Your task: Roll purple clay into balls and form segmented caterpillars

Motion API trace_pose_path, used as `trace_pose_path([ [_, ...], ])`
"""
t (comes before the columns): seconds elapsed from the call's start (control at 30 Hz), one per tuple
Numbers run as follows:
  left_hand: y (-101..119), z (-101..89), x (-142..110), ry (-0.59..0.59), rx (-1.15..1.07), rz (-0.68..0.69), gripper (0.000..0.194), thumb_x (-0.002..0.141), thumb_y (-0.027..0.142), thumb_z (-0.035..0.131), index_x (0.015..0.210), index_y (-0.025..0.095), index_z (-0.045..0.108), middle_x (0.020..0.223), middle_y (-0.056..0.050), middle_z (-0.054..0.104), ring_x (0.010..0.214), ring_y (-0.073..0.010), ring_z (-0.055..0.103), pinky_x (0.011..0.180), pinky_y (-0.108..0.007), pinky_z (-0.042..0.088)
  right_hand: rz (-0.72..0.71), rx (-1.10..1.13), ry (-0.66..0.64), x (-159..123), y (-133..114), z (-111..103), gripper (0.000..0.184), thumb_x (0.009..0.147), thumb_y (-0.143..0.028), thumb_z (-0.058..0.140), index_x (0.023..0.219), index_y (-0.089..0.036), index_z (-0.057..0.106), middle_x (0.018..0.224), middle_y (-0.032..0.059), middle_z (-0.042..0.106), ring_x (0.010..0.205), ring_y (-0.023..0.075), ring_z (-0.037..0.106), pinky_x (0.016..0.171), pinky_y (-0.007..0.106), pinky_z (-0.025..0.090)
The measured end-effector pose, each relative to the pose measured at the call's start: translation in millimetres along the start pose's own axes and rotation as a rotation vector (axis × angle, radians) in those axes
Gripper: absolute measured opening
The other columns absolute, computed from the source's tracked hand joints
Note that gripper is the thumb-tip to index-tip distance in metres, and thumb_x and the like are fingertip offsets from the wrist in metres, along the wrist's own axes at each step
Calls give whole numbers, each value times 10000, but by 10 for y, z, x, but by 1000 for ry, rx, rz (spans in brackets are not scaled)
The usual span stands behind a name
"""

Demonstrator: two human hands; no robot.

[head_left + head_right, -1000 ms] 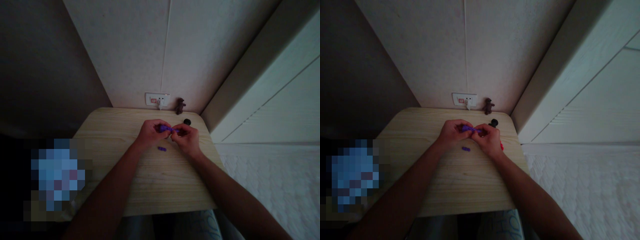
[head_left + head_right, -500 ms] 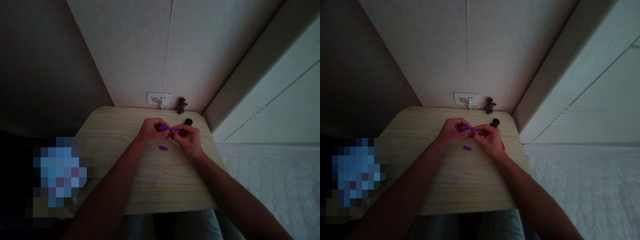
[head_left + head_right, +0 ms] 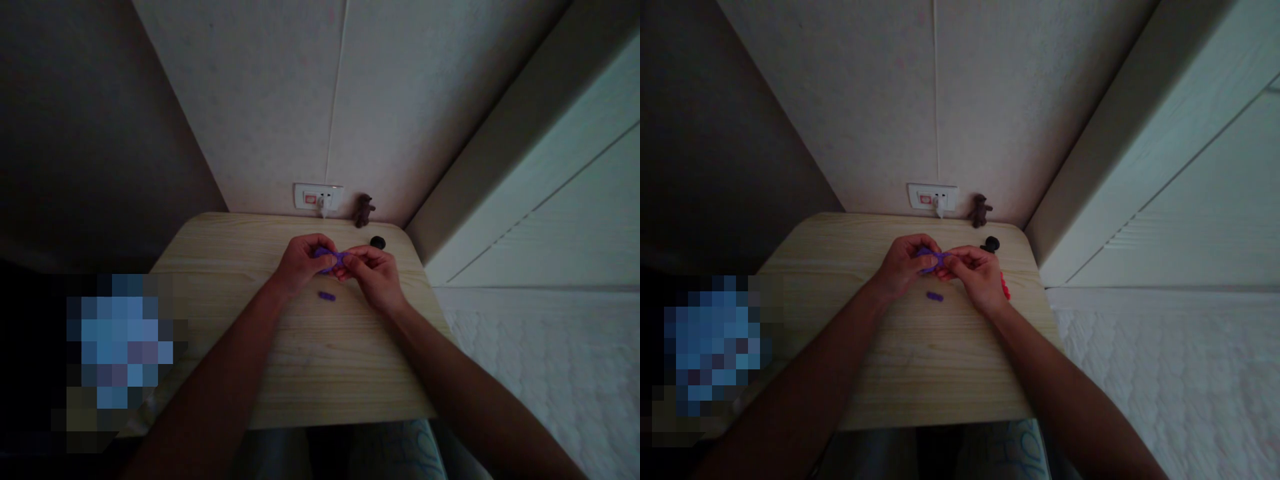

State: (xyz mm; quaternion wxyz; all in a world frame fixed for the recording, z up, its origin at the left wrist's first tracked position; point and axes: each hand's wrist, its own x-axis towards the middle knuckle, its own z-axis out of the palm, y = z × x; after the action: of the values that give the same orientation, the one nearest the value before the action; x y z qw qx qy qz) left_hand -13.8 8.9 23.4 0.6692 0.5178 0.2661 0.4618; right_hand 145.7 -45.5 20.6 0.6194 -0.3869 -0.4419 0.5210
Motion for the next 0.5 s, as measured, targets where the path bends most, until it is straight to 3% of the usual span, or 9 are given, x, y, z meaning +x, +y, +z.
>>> trace_pose_path([
  [0.23,-4,6,-3,-21,71,-17,292,688,314,873,867,148,712,749,-17,756,639,-132,706,670,-278,596,-277,-291,39,26,-16,-104,185,770,-406,900,860,-257,836,845,25,749,694,146,701,669,313,623],
  [0.5,71,56,-26,-6,170,-25,169,640,240,797,717,152,674,561,2,684,503,-122,639,528,-234,512,-323,-424,-7,-33,-9,-85,247,783,-455,877,847,-233,789,854,60,752,740,176,707,682,329,636],
])
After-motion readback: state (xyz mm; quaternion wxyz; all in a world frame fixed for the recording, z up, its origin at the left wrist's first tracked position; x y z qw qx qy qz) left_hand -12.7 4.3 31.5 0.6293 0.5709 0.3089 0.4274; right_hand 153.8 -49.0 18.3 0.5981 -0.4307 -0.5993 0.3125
